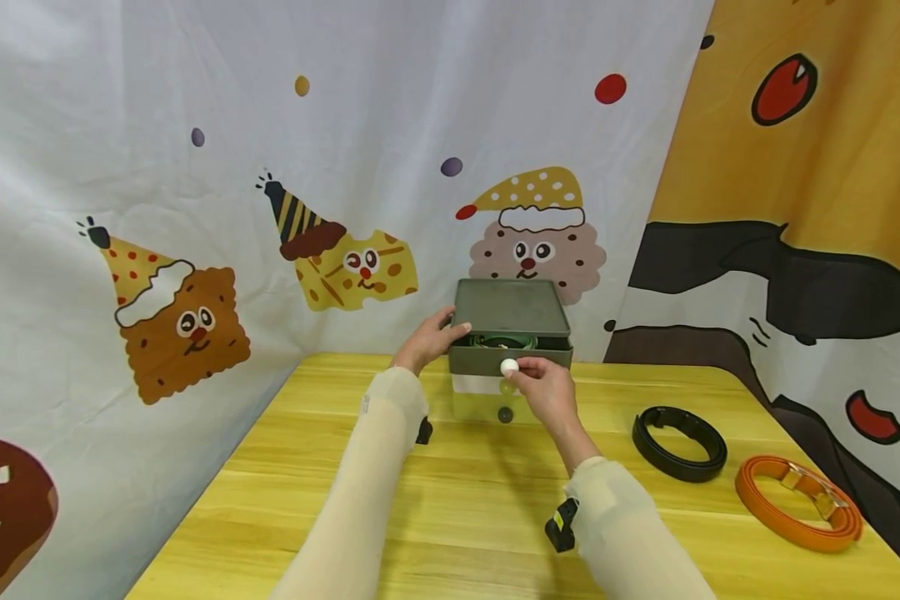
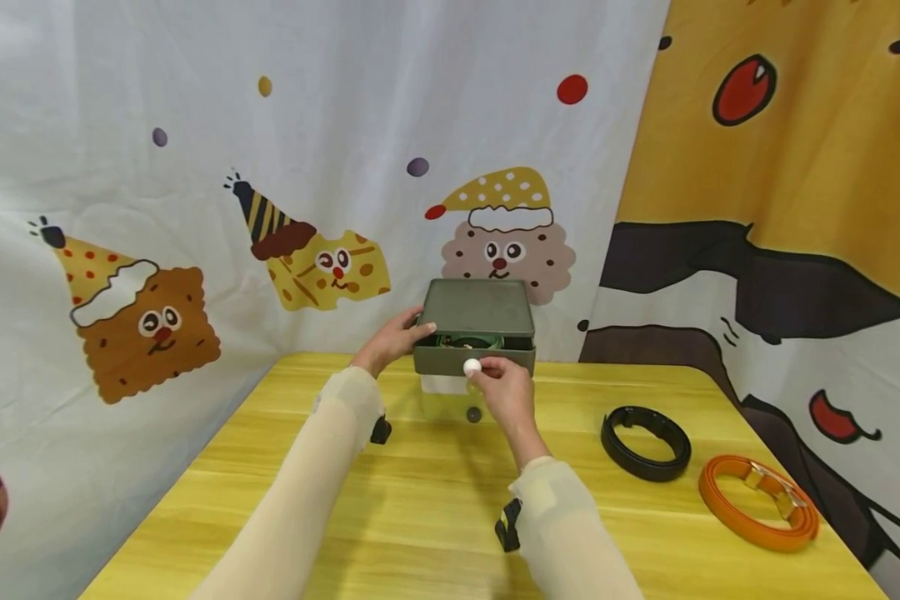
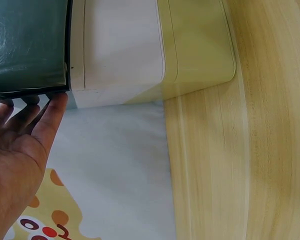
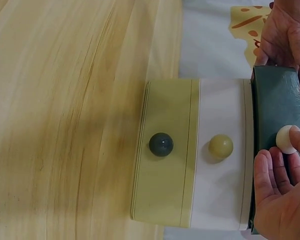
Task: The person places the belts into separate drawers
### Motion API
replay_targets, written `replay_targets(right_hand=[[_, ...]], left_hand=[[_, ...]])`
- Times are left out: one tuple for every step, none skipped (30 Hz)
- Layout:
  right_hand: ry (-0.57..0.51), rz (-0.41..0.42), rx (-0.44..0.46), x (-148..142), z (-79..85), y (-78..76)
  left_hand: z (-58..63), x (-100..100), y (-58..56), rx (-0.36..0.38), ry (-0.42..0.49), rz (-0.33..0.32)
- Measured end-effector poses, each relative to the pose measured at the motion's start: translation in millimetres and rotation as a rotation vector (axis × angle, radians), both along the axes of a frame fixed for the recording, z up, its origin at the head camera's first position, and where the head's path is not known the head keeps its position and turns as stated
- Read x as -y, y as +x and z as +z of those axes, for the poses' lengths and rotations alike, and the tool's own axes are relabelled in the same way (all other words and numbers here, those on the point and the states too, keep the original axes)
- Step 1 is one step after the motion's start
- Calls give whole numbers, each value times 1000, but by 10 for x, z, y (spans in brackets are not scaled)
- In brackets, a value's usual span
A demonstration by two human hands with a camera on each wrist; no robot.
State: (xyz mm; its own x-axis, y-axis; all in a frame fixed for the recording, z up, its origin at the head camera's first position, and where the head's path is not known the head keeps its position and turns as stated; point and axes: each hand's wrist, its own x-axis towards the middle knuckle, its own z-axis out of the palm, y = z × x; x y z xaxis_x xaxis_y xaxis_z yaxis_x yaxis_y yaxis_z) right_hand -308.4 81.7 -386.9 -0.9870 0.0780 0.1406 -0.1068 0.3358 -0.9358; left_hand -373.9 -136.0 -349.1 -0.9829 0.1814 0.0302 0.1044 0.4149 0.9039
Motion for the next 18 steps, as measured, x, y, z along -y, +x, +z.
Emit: replay_targets(right_hand=[[0,-1,-2,0,0,-9],[-3,0,-5,-1,0,-16],[-5,1,-7,-2,0,-24],[-8,4,-10,-1,0,-32],[-11,7,-12,-1,0,-39],[-11,8,-13,-3,-1,-46],[-12,10,-14,-4,0,-51],[-14,12,-12,-6,0,-57],[-13,13,-12,-9,-2,-63],[-15,13,-9,-11,-2,-67],[-16,12,-5,-12,-1,-72],[-17,12,-2,-14,-2,-77],[-17,15,-2,-14,-3,-82],[-18,15,-3,-15,-4,-89],[-19,15,-4,-16,-6,-95],[-21,14,-4,-15,-7,-104],[-22,15,-7,-16,-10,-112],[-23,17,-10,-19,-13,-119]], left_hand=[[1,-1,0,-1,0,2],[2,-2,0,-3,0,3],[4,-3,-1,-5,0,5],[5,-2,-2,-6,0,6],[5,0,-3,-7,3,5],[6,1,-3,-7,5,6],[5,2,-5,-6,9,4],[3,4,-8,-5,12,4],[0,5,-10,-4,13,3],[-2,6,-11,-1,18,0],[-5,7,-12,2,22,1],[-9,6,-14,4,25,1],[-10,5,-16,6,29,1],[-13,3,-18,8,32,3],[-15,1,-19,9,34,4],[-16,-1,-19,11,37,7],[-18,-4,-20,12,40,8],[-17,-7,-21,13,39,9]])
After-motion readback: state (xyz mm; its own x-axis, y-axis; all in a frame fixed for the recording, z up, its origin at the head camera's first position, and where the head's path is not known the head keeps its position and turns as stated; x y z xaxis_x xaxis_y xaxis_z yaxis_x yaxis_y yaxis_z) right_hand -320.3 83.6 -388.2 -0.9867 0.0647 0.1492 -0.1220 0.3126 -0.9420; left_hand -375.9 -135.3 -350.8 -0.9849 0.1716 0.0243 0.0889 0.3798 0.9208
